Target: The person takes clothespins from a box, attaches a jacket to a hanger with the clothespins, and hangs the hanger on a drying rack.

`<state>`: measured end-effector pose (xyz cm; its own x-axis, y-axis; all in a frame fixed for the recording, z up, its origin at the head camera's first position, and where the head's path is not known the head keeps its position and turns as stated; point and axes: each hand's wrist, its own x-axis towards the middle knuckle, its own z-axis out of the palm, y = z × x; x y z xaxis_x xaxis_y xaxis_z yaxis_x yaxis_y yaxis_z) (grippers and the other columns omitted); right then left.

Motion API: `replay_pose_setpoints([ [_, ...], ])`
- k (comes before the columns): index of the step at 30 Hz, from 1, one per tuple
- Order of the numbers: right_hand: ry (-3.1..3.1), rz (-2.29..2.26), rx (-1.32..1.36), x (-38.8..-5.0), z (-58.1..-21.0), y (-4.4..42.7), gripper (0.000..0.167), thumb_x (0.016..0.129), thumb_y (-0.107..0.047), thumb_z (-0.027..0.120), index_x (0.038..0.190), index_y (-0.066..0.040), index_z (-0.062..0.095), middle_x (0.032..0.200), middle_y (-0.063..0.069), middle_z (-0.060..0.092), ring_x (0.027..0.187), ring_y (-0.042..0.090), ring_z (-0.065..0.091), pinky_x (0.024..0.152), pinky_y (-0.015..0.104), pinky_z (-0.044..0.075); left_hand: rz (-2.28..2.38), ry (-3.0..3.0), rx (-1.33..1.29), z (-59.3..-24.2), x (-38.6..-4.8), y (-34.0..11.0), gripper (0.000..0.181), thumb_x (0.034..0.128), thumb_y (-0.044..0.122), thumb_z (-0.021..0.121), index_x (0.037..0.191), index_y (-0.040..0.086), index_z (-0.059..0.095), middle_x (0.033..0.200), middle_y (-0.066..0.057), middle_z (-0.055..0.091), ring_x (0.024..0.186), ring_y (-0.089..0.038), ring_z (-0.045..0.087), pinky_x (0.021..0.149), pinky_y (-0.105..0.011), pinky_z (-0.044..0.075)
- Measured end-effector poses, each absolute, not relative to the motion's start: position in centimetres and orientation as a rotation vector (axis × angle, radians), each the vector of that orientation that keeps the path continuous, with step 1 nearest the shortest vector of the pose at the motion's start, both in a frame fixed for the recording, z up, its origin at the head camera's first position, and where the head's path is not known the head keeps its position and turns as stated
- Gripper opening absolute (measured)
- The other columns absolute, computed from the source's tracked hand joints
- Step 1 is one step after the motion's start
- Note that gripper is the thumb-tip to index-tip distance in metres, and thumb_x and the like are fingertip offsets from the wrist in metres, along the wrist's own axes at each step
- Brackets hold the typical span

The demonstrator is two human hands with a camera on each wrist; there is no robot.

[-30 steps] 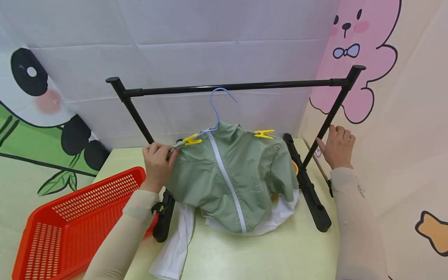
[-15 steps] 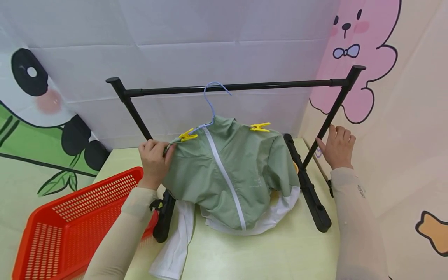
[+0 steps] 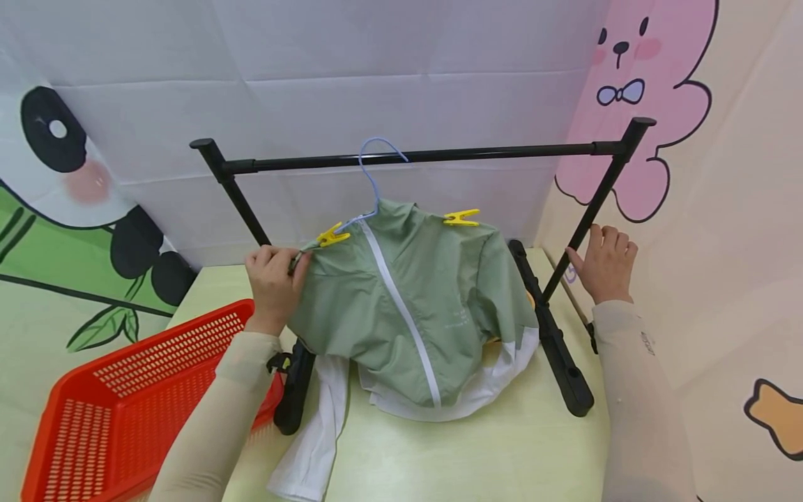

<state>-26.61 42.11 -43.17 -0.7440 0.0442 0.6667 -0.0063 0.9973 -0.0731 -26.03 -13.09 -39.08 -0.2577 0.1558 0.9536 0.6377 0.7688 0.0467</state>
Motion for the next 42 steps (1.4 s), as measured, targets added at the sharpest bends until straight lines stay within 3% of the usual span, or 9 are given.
replay_pose_setpoints([
  [18,-2.422,0.094,-0.034,-26.69,-43.37,42.31,0.066,0.088,-0.027,0.074,0.128,0.015,0.041,0.119,0.038,0.044,0.099,0.055,0.041,0.080,0.062,0.032,-0.536,-1.843,-0.575,-38.52,-26.36,-13.41,0.032,0.0983,0.024,0.064,0.088,-0.007,0.064,0.077,-0.022,0.067,0.077,-0.037,0.054,0.074,-0.054,0.033],
  [27,-2.432,0.123,-0.042,-26.65,-43.20,42.12,0.065,0.090,-0.027,0.073,0.128,0.015,0.041,0.120,0.038,0.044,0.101,0.056,0.041,0.081,0.063,0.032,-0.554,-1.826,-0.563,-38.52,-26.82,-13.47,0.019,0.0896,0.010,0.072,0.087,-0.007,0.065,0.075,-0.021,0.067,0.074,-0.038,0.053,0.072,-0.055,0.033],
  [42,-2.443,0.130,-0.055,-26.66,-43.28,42.11,0.065,0.090,-0.027,0.072,0.128,0.015,0.040,0.119,0.039,0.043,0.099,0.055,0.040,0.081,0.062,0.032,-0.551,-1.848,-0.544,-38.78,-26.83,-13.46,0.020,0.0888,0.011,0.073,0.087,-0.007,0.065,0.076,-0.021,0.067,0.075,-0.038,0.053,0.074,-0.056,0.034],
])
